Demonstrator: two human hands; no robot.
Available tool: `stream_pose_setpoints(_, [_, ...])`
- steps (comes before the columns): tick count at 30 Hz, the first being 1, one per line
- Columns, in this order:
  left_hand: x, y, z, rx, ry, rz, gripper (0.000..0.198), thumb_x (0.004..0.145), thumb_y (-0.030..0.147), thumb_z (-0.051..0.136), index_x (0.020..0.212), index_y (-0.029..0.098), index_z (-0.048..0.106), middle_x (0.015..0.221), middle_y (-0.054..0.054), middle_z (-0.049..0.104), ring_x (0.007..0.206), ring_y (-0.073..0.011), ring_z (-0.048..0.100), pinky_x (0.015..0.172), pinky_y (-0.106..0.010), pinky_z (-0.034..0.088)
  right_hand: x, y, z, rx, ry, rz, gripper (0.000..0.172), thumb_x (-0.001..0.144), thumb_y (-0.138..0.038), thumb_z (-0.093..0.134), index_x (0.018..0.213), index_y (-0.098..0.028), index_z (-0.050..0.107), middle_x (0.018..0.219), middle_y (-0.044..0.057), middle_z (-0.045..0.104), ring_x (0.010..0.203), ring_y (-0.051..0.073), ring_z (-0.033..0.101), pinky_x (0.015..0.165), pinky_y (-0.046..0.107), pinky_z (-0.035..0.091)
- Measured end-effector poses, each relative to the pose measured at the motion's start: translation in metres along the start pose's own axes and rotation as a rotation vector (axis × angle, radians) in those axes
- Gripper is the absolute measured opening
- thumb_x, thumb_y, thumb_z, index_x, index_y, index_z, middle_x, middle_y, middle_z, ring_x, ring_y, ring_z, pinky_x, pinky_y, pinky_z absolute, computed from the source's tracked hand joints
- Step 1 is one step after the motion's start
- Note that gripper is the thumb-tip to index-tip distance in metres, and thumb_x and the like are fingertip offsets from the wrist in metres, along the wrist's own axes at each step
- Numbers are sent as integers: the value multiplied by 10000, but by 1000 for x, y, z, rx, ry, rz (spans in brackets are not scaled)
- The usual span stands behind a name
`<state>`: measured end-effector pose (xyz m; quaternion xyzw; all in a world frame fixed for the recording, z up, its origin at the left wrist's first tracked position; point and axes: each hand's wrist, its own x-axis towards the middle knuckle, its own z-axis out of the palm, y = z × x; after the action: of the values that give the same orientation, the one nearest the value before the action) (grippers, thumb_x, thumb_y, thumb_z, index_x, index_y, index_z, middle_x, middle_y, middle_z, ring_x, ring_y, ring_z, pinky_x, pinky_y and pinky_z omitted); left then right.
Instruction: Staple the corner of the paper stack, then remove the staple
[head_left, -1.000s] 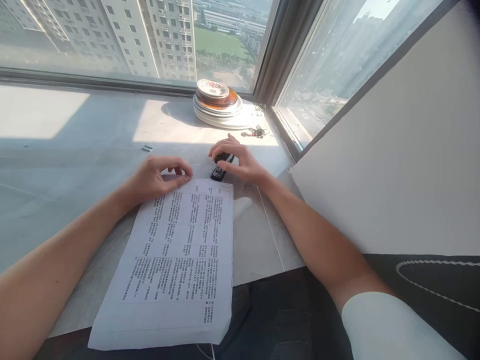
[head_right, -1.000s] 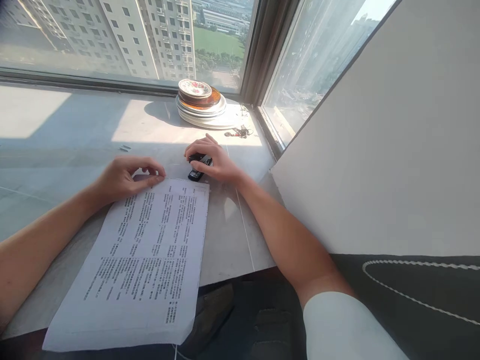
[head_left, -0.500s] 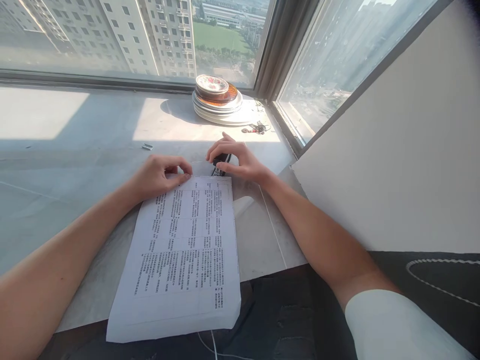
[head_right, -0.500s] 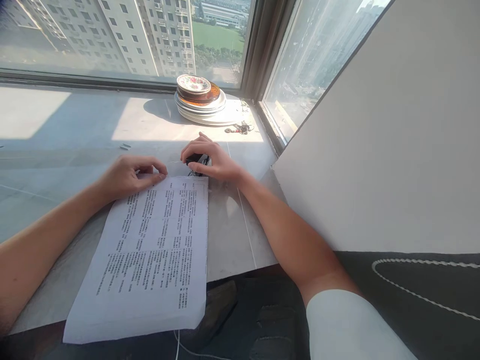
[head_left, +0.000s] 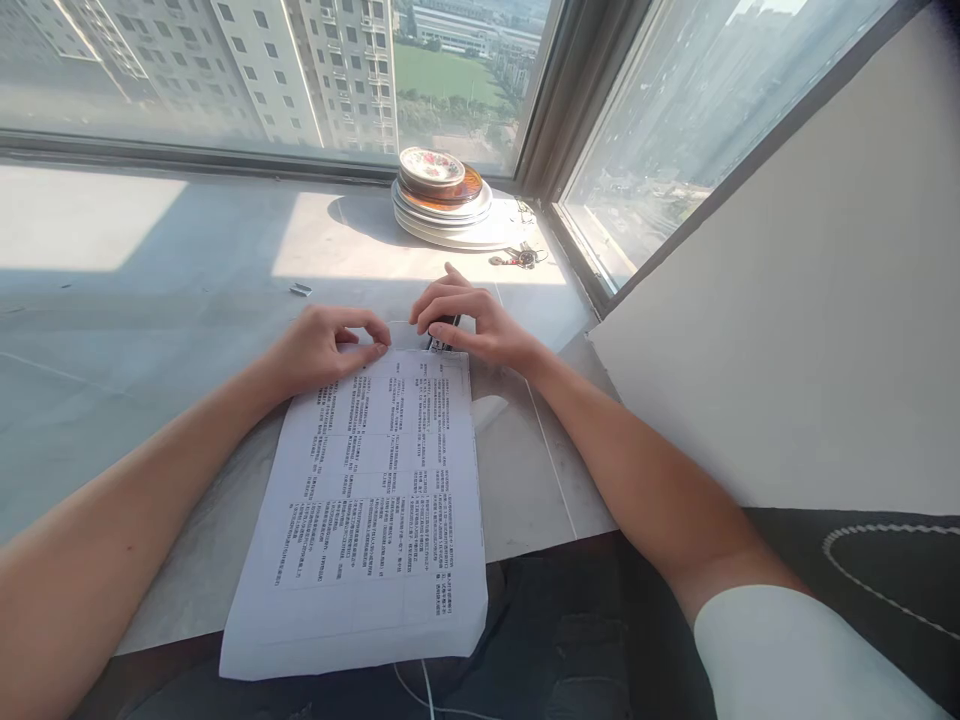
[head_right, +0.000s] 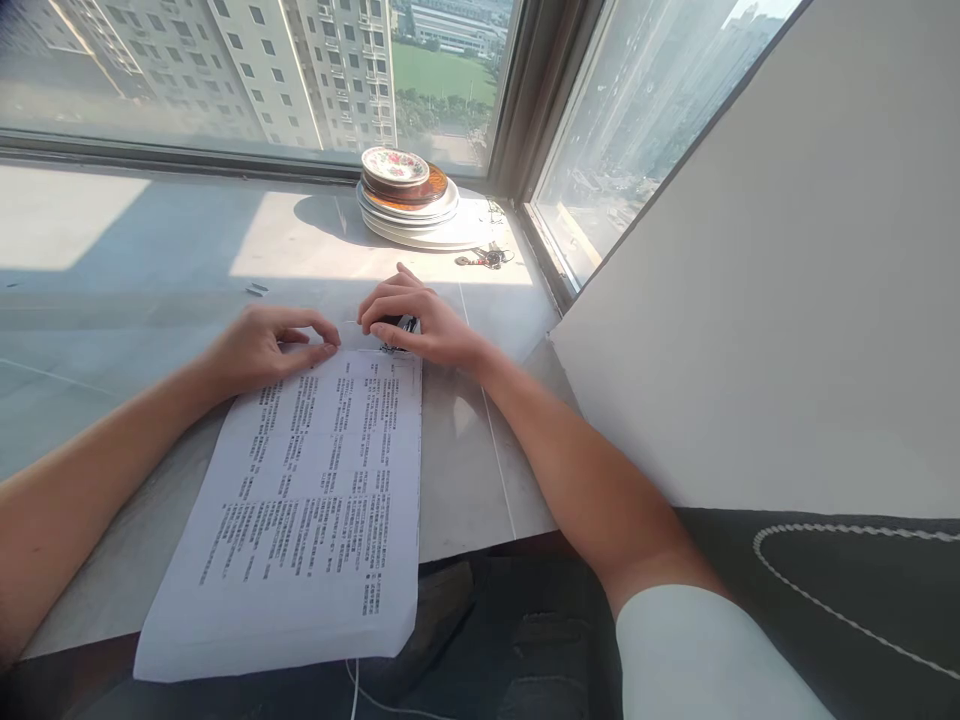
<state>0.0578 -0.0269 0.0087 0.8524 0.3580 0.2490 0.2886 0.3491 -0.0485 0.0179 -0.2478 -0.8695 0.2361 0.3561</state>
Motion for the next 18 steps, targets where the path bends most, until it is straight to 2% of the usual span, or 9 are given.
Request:
stream_pose_setpoints(3, [0,0,0,-5,-2,-6,180,935,368,711,977,223,810,930,-17,787,851,-154,672,896,-336,596,1,-1,0,6,-11,4,275,1111,-410,517,1022,-241,716,1150,32,748,1147,213,631,1397,610,43])
stream_pose_setpoints(9, [0,0,0,-13,6,-43,180,923,369,717,977,226,811,953,-35,794,905,-179,694,926,-343,599,2,-1,1,-15,-29,14,319,1125,-443,497,1025,-227,710,1097,36,741,1077,200,638,1388,606,97])
stream_pose_setpoints(18, [0,2,-1,-20,4,-36,161,922,365,722,977,238,804,953,-33,794,902,-183,694,921,-344,602,2,-1,1,-36,-43,23,345,1133,-459,472,1021,-237,710,1101,36,740,1076,204,629,1394,580,86])
